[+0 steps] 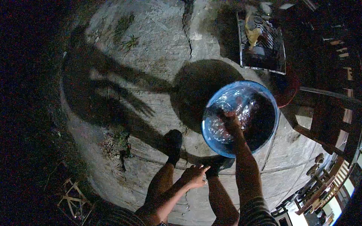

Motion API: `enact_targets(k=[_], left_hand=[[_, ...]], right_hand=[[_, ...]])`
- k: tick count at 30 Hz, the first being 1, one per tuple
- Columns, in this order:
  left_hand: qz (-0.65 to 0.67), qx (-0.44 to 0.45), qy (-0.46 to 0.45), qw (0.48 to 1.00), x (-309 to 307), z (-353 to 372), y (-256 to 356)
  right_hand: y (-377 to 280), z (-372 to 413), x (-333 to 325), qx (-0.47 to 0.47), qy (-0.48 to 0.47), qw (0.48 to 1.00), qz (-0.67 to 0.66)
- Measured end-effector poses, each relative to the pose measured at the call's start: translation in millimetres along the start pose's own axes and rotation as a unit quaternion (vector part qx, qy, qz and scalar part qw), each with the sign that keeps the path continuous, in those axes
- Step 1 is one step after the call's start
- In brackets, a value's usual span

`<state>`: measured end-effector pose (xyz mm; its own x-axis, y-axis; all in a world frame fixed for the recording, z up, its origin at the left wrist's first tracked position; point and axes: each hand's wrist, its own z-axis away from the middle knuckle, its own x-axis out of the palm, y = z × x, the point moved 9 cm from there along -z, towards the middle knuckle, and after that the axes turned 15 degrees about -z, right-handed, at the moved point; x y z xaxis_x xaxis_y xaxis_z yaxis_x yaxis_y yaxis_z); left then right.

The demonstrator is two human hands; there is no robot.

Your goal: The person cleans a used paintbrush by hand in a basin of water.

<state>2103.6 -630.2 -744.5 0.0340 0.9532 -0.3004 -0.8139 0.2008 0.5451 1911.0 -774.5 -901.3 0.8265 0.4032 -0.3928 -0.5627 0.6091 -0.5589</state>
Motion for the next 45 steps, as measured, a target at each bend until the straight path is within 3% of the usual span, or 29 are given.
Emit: enact_targets(k=[1,2,3,5,7,9,11,14,15,18,20,22,26,28,29,30,32,33,35,38,39,42,44,45], left_hand=[[-0.008,0.001,0.019,1.0,8.1,-1.1,-1.2],[-0.018,0.002,0.039,0.999,8.7,-3.1,-4.4],[-0.014,0.004,0.009,1.0,7.8,-2.1,-4.7],[-0.018,-0.001,-0.013,1.0,1.6,0.5,-3.6],[-0.008,-0.012,-0.057,0.998,9.9,0.3,-6.5],[-0.013,-0.009,-0.05,0.999,12.0,1.5,-5.0],[-0.011,-0.003,-0.054,0.998,4.4,4.1,-3.1],[-0.031,-0.004,-0.038,0.999,16.3,1.2,-1.2],[-0.005,-0.006,-0.073,0.997,14.1,2.6,-1.7],[-0.013,-0.01,-0.064,0.998,12.3,2.3,-3.3],[-0.005,-0.005,-0.067,0.998,17.6,1.2,-1.2],[-0.008,-0.004,-0.054,0.999,18.2,-0.2,1.3],[-0.006,0.0,-0.054,0.999,10.6,2.1,1.7],[-0.008,0.003,-0.058,0.998,10.5,2.3,0.5],[-0.018,0.002,-0.052,0.998,14.2,2.5,0.0],[-0.027,0.002,-0.045,0.999,17.0,2.2,0.3],[-0.02,-0.002,-0.045,0.999,21.7,0.5,0.3],[-0.017,-0.004,-0.045,0.999,22.6,0.2,0.6],[-0.023,-0.002,-0.056,0.998,14.2,2.2,3.2],[-0.023,-0.004,-0.06,0.998,21.9,-0.5,0.5],[-0.02,-0.006,-0.059,0.998,26.1,-2.1,-0.2],[-0.022,-0.006,-0.073,0.997,26.8,-1.4,1.3],[-0.024,-0.011,-0.073,0.997,21.3,-1.2,0.3],[-0.023,-0.011,-0.072,0.997,20.8,-1.2,2.1]], right_hand=[[27.1,-8.3,1.7,0.017,-0.071,0.987,-0.147],[52.4,-11.5,1.3,0.089,-0.13,0.913,-0.376],[67.3,-3.7,-5.3,0.176,-0.155,0.806,-0.544],[101.1,-5.7,-49.4,0.212,0.014,0.885,-0.414],[123.0,16.5,-89.0,0.248,0.185,0.914,-0.262],[113.5,13.0,-116.2,0.234,0.182,0.951,0.09],[83.4,27.1,-130.0,0.265,0.247,0.92,0.149],[79.3,26.6,-84.7,0.274,0.297,0.907,0.116],[88.0,13.0,-61.1,0.249,0.261,0.924,0.127],[143.5,-24.8,28.2,0.174,0.147,0.961,0.157],[113.2,-23.2,46.2,0.056,0.072,0.961,0.261],[29.5,-0.2,50.0,-0.135,-0.009,0.892,0.432],[113.7,-3.6,11.6,-0.142,-0.09,0.922,0.349],[110.8,2.9,-52.4,0.059,0.036,0.976,0.205],[112.1,11.8,-70.2,0.101,0.091,0.975,0.176],[115.5,22.0,-87.4,0.139,0.149,0.969,0.142],[112.3,37.2,-108.5,0.092,0.255,0.948,0.167],[81.9,59.3,-109.9,0.206,0.241,0.943,0.103],[144.2,41.2,-91.6,0.199,0.183,0.961,0.058],[154.6,34.4,-56.9,0.17,0.158,0.969,0.08],[193.4,19.9,-30.1,0.097,0.117,0.98,0.125],[128.5,48.7,-4.7,0.164,0.088,0.971,0.148],[98.4,54.2,9.6,0.098,0.093,0.956,0.261],[91.2,61.8,-6.8,0.255,0.132,0.947,0.146]])
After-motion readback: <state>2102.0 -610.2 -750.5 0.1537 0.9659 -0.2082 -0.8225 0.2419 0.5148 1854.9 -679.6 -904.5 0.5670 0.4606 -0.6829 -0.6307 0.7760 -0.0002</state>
